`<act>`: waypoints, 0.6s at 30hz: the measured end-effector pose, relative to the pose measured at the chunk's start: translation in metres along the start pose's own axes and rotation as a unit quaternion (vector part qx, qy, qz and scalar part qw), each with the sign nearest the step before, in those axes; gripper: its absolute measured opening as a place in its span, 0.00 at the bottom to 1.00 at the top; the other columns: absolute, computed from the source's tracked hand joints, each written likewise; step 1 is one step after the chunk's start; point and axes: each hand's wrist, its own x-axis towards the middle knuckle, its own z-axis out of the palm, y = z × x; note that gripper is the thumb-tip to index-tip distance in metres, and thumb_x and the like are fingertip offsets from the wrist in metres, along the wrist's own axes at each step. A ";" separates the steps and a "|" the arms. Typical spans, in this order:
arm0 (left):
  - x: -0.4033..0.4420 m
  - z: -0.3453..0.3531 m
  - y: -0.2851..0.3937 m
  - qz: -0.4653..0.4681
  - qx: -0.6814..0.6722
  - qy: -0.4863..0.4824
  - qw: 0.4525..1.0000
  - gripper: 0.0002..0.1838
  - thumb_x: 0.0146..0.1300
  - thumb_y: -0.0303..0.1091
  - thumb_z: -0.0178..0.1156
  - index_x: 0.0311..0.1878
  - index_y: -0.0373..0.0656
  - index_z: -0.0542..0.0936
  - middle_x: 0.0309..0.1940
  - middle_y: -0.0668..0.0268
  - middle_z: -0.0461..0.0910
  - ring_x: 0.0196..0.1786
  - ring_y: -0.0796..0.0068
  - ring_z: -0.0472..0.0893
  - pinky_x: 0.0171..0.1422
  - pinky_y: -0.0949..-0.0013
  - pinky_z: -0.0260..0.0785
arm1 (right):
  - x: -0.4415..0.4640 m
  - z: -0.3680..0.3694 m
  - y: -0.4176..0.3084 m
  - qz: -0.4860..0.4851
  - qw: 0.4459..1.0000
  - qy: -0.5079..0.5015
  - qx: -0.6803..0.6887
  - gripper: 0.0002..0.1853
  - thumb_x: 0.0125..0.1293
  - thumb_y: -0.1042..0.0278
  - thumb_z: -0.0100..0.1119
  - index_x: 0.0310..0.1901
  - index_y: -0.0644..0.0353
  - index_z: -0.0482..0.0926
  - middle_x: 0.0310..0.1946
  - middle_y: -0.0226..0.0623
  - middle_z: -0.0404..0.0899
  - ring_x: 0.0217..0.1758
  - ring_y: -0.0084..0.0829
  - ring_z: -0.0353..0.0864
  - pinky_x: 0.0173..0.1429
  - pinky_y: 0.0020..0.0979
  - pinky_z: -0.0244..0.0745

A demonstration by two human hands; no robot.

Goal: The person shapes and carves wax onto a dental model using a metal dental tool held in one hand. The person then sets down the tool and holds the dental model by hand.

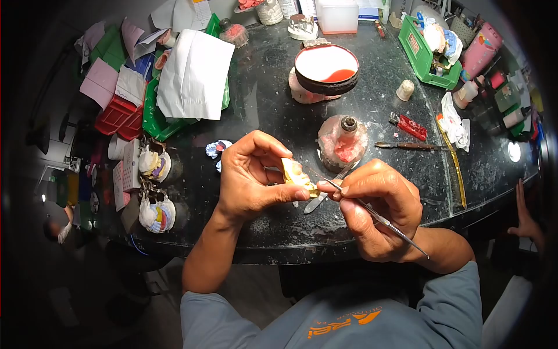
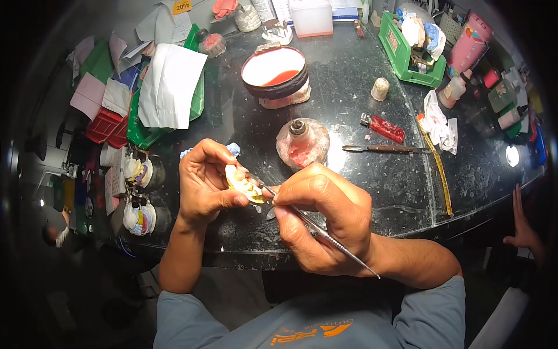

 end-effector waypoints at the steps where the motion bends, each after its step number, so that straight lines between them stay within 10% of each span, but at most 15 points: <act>1: 0.000 0.000 0.000 0.002 0.000 0.000 1.000 0.27 0.42 0.16 0.81 0.45 0.35 0.75 0.38 0.59 0.83 0.43 0.69 0.88 0.48 0.65 0.87 | 0.000 0.000 0.000 -0.002 1.000 0.001 -0.002 0.05 0.62 0.86 0.54 0.40 0.72 0.74 0.33 0.45 0.77 0.34 0.28 0.80 0.51 0.38 0.88; 18: 0.000 -0.001 0.003 -0.001 0.006 0.015 1.000 0.26 0.46 0.20 0.81 0.47 0.36 0.76 0.37 0.60 0.85 0.43 0.72 0.88 0.50 0.67 0.85 | 0.005 -0.001 0.005 -0.047 0.997 0.047 -0.029 0.07 0.58 0.86 0.61 0.39 0.70 0.77 0.31 0.45 0.81 0.30 0.30 0.83 0.35 0.29 0.80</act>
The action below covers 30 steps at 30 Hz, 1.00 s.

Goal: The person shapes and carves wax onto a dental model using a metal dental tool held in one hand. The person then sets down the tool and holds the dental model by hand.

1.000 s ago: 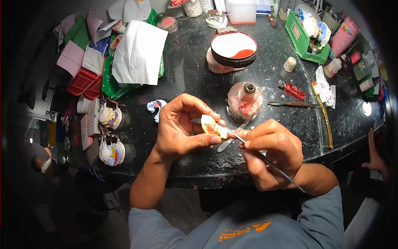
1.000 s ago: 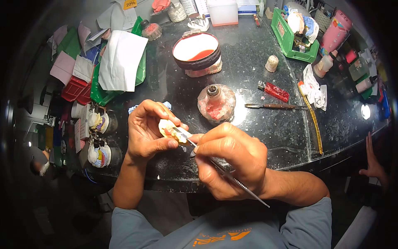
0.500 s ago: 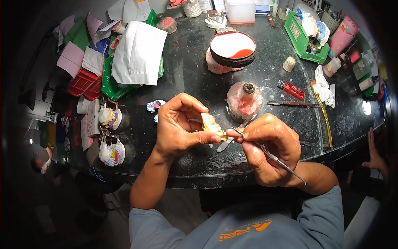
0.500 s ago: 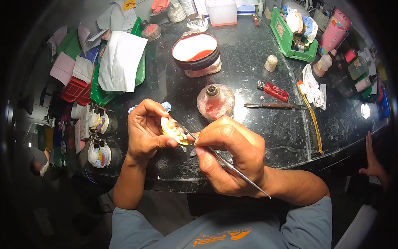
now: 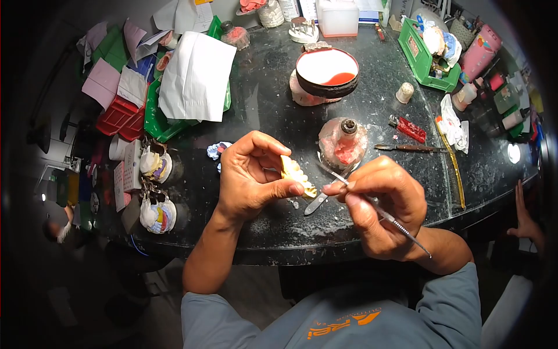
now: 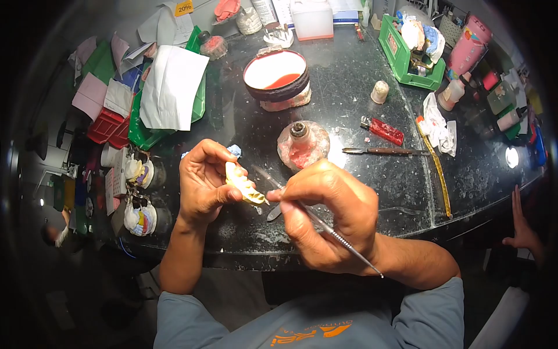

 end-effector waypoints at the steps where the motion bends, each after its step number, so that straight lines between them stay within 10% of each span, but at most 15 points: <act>1: 0.000 0.000 0.001 -0.001 0.002 0.002 1.000 0.26 0.46 0.20 0.81 0.47 0.36 0.77 0.38 0.60 0.85 0.42 0.73 0.87 0.50 0.68 0.84 | 0.001 -0.001 0.000 0.013 1.000 0.022 0.006 0.07 0.60 0.86 0.60 0.40 0.70 0.77 0.31 0.44 0.80 0.30 0.29 0.83 0.35 0.28 0.80; 16: -0.001 0.004 0.002 -0.020 0.056 0.021 0.998 0.35 0.58 0.45 0.77 0.59 0.28 0.78 0.41 0.54 0.86 0.40 0.71 0.87 0.48 0.67 0.83 | 0.010 -0.014 0.005 0.074 0.995 0.066 0.001 0.04 0.66 0.83 0.58 0.41 0.69 0.75 0.34 0.38 0.78 0.30 0.20 0.82 0.33 0.22 0.77; 30: -0.002 0.006 0.005 -0.009 0.020 -0.017 1.000 0.28 0.63 0.37 0.73 0.61 0.29 0.77 0.47 0.53 0.86 0.50 0.69 0.86 0.59 0.66 0.79 | 0.006 -0.009 0.009 0.016 0.998 0.055 -0.013 0.08 0.59 0.84 0.62 0.40 0.68 0.78 0.33 0.40 0.82 0.30 0.24 0.80 0.32 0.22 0.75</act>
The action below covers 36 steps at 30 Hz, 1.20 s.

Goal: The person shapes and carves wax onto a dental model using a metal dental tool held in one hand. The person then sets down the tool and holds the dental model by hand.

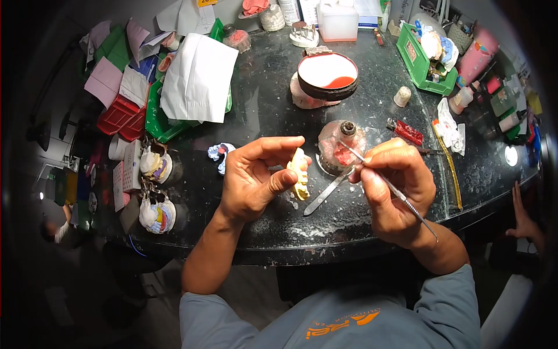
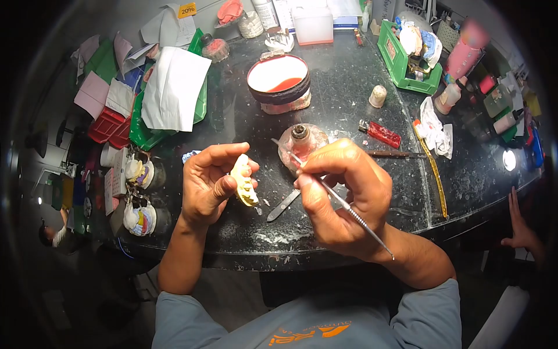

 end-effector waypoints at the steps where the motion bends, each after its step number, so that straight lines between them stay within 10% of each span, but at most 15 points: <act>1: 0.000 0.000 -0.001 0.009 0.000 -0.003 1.000 0.28 0.64 0.38 0.73 0.61 0.29 0.77 0.47 0.52 0.86 0.50 0.69 0.86 0.58 0.66 0.79 | 0.000 0.000 0.001 -0.023 1.000 -0.010 -0.003 0.08 0.59 0.84 0.63 0.40 0.68 0.78 0.34 0.41 0.82 0.30 0.25 0.80 0.32 0.22 0.75; 12: 0.000 0.002 -0.004 -0.046 -0.056 -0.030 0.997 0.28 0.71 0.44 0.63 0.62 0.27 0.74 0.47 0.47 0.84 0.50 0.63 0.87 0.52 0.65 0.84 | 0.001 0.004 -0.007 -0.104 0.991 -0.082 -0.012 0.16 0.51 0.88 0.66 0.42 0.66 0.78 0.33 0.43 0.83 0.45 0.46 0.88 0.51 0.41 0.82; 26: 0.000 0.003 -0.004 0.038 0.046 0.053 0.997 0.29 0.60 0.30 0.75 0.61 0.30 0.75 0.45 0.53 0.85 0.47 0.65 0.87 0.57 0.62 0.81 | 0.008 -0.009 0.001 -0.051 0.998 0.013 -0.017 0.09 0.59 0.85 0.62 0.41 0.68 0.77 0.36 0.38 0.78 0.36 0.23 0.73 0.40 0.23 0.71; 36: 0.001 0.000 -0.008 0.046 0.051 0.069 0.995 0.24 0.57 0.22 0.75 0.56 0.32 0.78 0.46 0.54 0.85 0.49 0.70 0.86 0.58 0.64 0.83 | 0.016 -0.010 0.000 0.026 0.998 0.046 -0.025 0.08 0.66 0.84 0.63 0.46 0.67 0.79 0.43 0.38 0.81 0.40 0.16 0.83 0.38 0.18 0.77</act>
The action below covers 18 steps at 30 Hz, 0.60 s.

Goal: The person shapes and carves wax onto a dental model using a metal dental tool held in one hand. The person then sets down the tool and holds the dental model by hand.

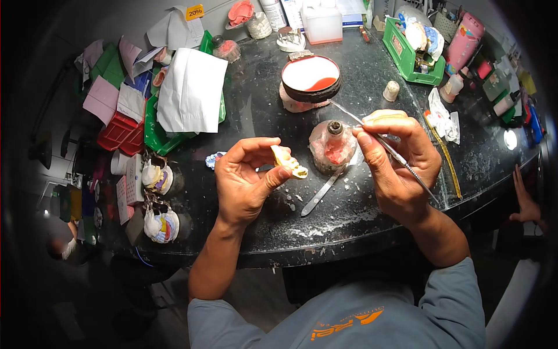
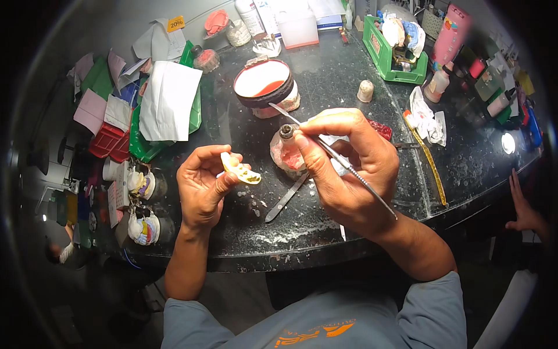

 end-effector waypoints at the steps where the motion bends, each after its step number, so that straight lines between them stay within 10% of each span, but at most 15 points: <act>1: 0.000 0.000 0.000 0.001 -0.003 -0.002 1.000 0.24 0.57 0.22 0.75 0.56 0.32 0.78 0.46 0.54 0.85 0.49 0.70 0.86 0.58 0.64 0.83 | 0.000 0.000 0.001 -0.010 1.000 0.001 -0.011 0.08 0.66 0.84 0.64 0.46 0.67 0.79 0.44 0.38 0.81 0.40 0.16 0.82 0.37 0.17 0.76; 9: 0.000 0.007 0.002 0.006 -0.011 0.011 1.000 0.21 0.57 0.19 0.74 0.52 0.33 0.77 0.44 0.55 0.85 0.50 0.68 0.86 0.57 0.65 0.84 | 0.015 -0.004 0.001 -0.084 0.990 0.043 -0.104 0.07 0.64 0.77 0.70 0.42 0.69 0.84 0.36 0.41 0.83 0.38 0.32 0.81 0.45 0.31 0.77; 18: -0.002 0.009 0.007 0.007 0.021 0.000 1.000 0.20 0.57 0.17 0.73 0.51 0.33 0.77 0.43 0.56 0.84 0.48 0.70 0.87 0.56 0.68 0.84 | 0.035 0.000 0.010 -0.029 0.992 0.061 -0.111 0.07 0.68 0.70 0.69 0.40 0.65 0.85 0.34 0.31 0.83 0.29 0.16 0.73 0.31 0.20 0.66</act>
